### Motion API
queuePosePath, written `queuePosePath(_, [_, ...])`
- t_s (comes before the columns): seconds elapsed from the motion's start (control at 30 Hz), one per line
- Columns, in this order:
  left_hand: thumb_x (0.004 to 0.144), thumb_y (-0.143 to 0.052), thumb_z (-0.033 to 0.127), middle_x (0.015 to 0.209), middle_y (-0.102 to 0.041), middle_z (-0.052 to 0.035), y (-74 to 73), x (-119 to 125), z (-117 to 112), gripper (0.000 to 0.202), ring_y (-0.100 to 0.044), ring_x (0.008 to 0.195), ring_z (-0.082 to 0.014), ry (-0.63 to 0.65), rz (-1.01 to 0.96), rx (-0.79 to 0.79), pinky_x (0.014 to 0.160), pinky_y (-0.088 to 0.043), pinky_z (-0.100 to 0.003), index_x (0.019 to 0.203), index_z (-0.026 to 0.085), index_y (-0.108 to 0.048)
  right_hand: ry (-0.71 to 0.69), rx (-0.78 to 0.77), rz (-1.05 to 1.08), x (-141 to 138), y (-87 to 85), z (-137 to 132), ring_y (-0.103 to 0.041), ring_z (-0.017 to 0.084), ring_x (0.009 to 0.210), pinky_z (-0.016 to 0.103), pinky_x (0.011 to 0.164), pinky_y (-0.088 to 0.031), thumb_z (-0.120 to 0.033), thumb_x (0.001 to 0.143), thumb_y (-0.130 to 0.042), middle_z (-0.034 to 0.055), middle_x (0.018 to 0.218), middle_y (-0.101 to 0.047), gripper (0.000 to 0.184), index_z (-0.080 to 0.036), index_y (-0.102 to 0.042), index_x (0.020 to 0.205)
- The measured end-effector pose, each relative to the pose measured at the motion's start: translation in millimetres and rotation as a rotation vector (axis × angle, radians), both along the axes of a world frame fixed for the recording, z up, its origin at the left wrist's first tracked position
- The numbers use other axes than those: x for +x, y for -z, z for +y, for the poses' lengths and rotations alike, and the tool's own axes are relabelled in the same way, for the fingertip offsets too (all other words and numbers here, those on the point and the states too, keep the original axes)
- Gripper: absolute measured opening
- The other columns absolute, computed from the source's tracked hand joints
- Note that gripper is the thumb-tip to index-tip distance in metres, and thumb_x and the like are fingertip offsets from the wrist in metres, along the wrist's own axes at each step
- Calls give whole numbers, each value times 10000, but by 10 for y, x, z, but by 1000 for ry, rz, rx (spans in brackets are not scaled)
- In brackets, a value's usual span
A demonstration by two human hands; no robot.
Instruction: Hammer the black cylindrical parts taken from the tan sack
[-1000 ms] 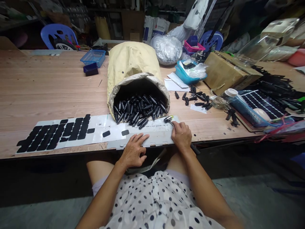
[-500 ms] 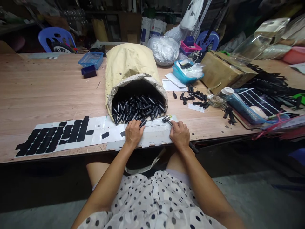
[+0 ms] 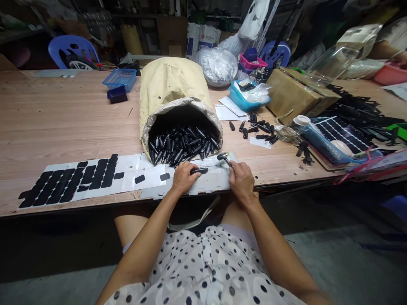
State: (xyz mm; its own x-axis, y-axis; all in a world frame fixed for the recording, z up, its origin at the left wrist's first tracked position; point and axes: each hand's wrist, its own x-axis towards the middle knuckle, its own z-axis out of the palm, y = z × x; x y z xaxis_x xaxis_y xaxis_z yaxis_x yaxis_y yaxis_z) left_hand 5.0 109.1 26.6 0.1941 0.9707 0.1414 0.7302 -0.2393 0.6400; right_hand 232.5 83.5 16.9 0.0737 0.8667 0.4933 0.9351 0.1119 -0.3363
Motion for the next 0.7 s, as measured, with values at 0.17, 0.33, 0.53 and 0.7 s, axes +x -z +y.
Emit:
queuePosePath(0.17, [801, -730, 252, 938, -672, -14, 8, -5, -8, 131, -573, 965, -226, 14, -16, -8, 891, -472, -366, 931, 263, -735, -188, -9, 270, -174, -86, -213, -620, 218, 876, 356, 819, -522, -283, 956, -449, 67, 937, -661, 325, -253, -688, 1173])
queuePosePath(0.33, [820, -722, 281, 935, -673, -23, -14, 21, -24, 148, -564, 960, -233, 10, 19, -14, 870, -459, -370, 964, 274, -755, -294, -73, 390, -288, -124, -313, -640, 203, 859, 368, 837, -551, -291, 960, -460, 60, 950, -695, 340, -268, -692, 1208])
queuePosePath(0.53, [848, -694, 305, 959, -681, -22, -9, 15, -23, 172, -555, 965, -227, 37, 31, -11, 878, -450, -368, 1004, 288, -762, -339, -43, 368, -326, -136, -388, -649, 198, 925, 350, 871, -545, -260, 984, -438, 65, 983, -692, 371, -279, -665, 1277])
queuePosePath(0.7, [854, -680, 295, 980, -684, -31, -27, 20, -33, 178, -557, 990, -237, 42, 43, -33, 876, -450, -381, 1012, 280, -761, -322, -82, 309, -340, -165, -414, -653, 192, 876, 337, 824, -553, -235, 986, -419, 60, 918, -680, 375, -257, -675, 1259])
